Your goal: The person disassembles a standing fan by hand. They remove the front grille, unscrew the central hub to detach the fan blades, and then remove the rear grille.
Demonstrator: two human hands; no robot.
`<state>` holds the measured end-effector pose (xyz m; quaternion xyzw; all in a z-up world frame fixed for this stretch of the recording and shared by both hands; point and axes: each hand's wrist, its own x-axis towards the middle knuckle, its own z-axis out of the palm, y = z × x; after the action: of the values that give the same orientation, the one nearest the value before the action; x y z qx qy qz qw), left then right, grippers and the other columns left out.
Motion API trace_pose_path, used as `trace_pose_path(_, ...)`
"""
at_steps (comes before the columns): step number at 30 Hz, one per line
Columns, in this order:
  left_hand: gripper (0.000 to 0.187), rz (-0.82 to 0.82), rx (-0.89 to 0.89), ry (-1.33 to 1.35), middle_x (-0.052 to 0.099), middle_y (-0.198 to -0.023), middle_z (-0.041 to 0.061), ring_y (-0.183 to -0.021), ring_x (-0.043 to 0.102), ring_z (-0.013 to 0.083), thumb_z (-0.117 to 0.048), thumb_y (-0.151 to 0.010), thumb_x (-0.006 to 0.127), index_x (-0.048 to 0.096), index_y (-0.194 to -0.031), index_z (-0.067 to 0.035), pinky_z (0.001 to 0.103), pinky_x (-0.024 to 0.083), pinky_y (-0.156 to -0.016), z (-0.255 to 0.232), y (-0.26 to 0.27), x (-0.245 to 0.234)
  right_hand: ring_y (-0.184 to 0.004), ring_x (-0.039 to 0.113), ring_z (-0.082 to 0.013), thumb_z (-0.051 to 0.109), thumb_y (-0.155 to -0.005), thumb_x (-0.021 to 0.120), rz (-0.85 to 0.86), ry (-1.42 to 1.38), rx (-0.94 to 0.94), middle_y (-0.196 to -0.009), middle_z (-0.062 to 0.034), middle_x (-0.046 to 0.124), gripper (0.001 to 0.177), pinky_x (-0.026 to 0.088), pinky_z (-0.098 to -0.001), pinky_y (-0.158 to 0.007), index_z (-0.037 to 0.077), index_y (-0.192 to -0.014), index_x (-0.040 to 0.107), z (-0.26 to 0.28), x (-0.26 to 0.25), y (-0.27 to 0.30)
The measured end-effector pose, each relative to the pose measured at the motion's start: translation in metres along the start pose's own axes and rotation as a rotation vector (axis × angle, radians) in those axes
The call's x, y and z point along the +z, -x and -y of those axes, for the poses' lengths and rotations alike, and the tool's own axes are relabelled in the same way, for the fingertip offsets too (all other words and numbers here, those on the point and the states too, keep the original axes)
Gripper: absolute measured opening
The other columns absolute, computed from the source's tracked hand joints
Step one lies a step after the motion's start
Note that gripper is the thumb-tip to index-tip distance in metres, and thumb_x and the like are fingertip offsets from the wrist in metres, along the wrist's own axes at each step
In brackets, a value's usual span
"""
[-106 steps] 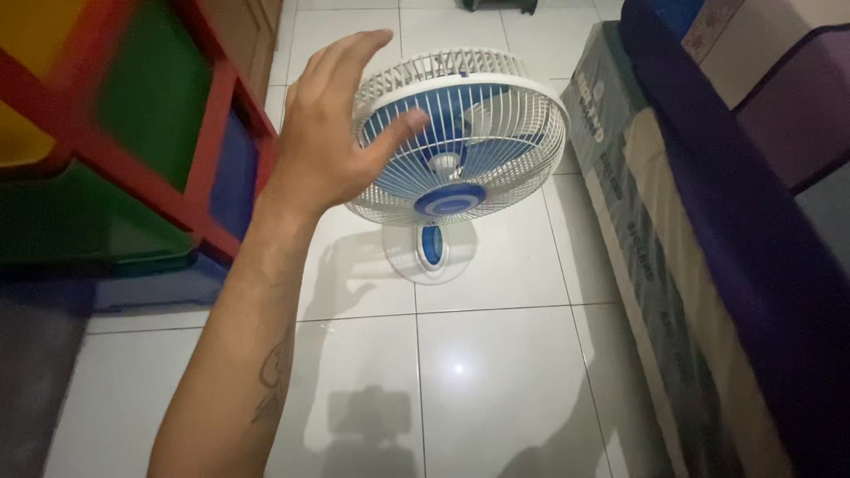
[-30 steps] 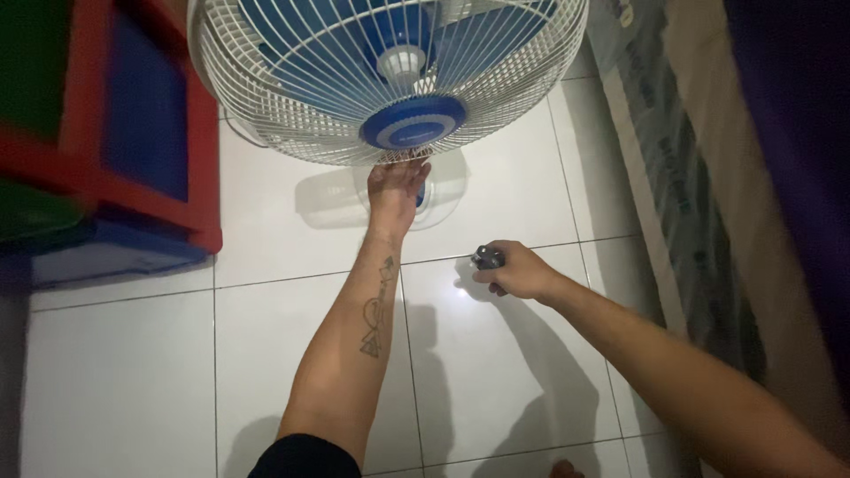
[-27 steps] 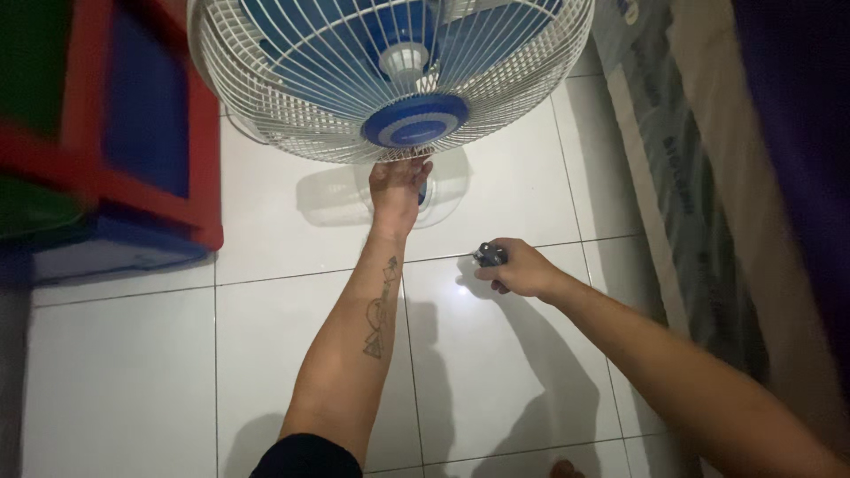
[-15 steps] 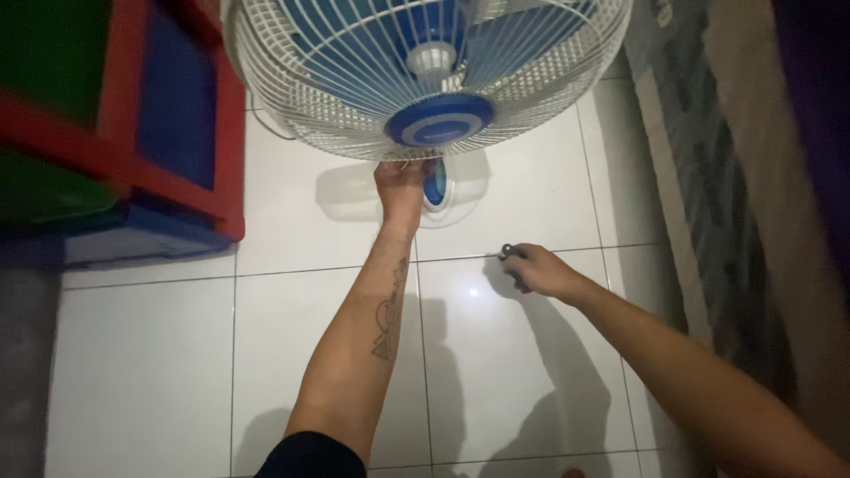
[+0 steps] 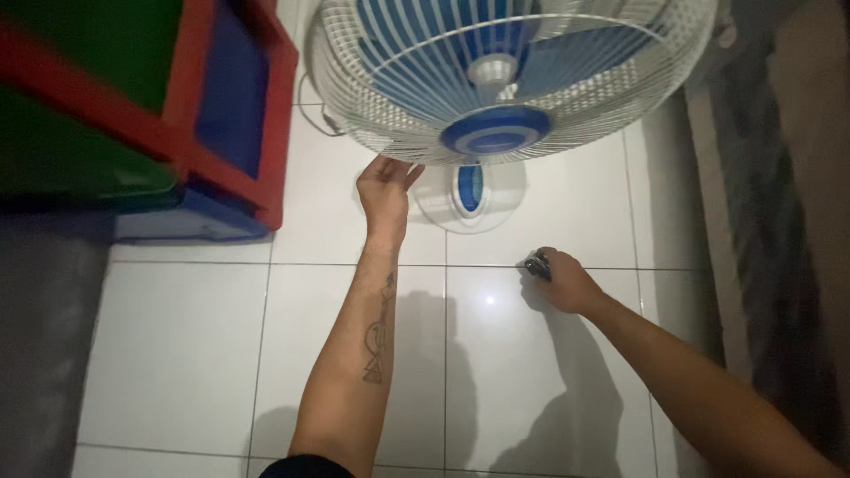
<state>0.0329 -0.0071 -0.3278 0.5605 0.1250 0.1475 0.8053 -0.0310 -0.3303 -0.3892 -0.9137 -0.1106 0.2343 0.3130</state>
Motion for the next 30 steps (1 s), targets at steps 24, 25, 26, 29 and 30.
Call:
trace_pose_path(24, 0.03, -0.004, 0.469, -0.533, 0.074, -0.12, 0.015, -0.111, 0.075, 0.0243, -0.004, -0.104, 0.063, 0.061, -0.132, 0.003, 0.033, 0.063, -0.086, -0.085, -0.002, -0.02, -0.11, 0.061, -0.0416, 0.015, -0.084, 0.071, 0.072, 0.297, -0.035, -0.12, -0.0216, 0.063, 0.056, 0.052, -0.0508, -0.094, 0.006, -0.135, 0.049, 0.011, 0.035, -0.012)
trace_pose_path(25, 0.03, -0.011, 0.496, -0.564, 0.075, -0.119, 0.016, -0.109, 0.076, 0.0246, -0.003, -0.103, 0.063, 0.061, -0.132, 0.003, 0.033, 0.063, -0.084, -0.087, -0.002, -0.02, -0.11, 0.061, -0.0418, 0.013, -0.083, 0.071, 0.06, 0.299, -0.049, -0.121, -0.0215, 0.062, 0.058, 0.052, -0.0511, -0.094, 0.006, -0.136, 0.047, 0.01, 0.037, -0.011)
trace_pose_path(26, 0.029, -0.017, 0.523, -0.595, 0.075, -0.117, 0.016, -0.107, 0.076, 0.0248, -0.002, -0.102, 0.063, 0.061, -0.131, 0.003, 0.032, 0.064, -0.083, -0.088, -0.001, -0.02, -0.11, 0.06, -0.0418, 0.014, -0.085, 0.071, 0.06, 0.306, -0.052, -0.121, -0.021, 0.062, 0.057, 0.052, -0.0515, -0.094, 0.006, -0.135, 0.047, 0.01, 0.037, -0.011)
trace_pose_path(29, 0.03, -0.009, 0.551, -0.579, 0.076, -0.115, 0.017, -0.104, 0.078, 0.0242, 0.0, -0.1, 0.062, 0.062, -0.13, 0.002, 0.032, 0.064, -0.082, -0.089, -0.003, -0.021, -0.11, 0.058, -0.0413, 0.014, -0.087, 0.07, 0.068, 0.32, -0.031, -0.123, -0.0195, 0.06, 0.054, 0.051, -0.0517, -0.095, 0.008, -0.136, 0.047, 0.013, 0.038, -0.009)
trace_pose_path(30, 0.03, -0.004, 0.556, -0.595, 0.076, -0.114, 0.016, -0.103, 0.078, 0.0241, 0.0, -0.099, 0.063, 0.063, -0.129, 0.002, 0.032, 0.065, -0.082, -0.088, -0.003, -0.023, -0.111, 0.058, -0.0407, 0.013, -0.086, 0.07, 0.078, 0.321, -0.007, -0.125, -0.0188, 0.059, 0.055, 0.051, -0.051, -0.096, 0.009, -0.136, 0.046, 0.015, 0.038, -0.009)
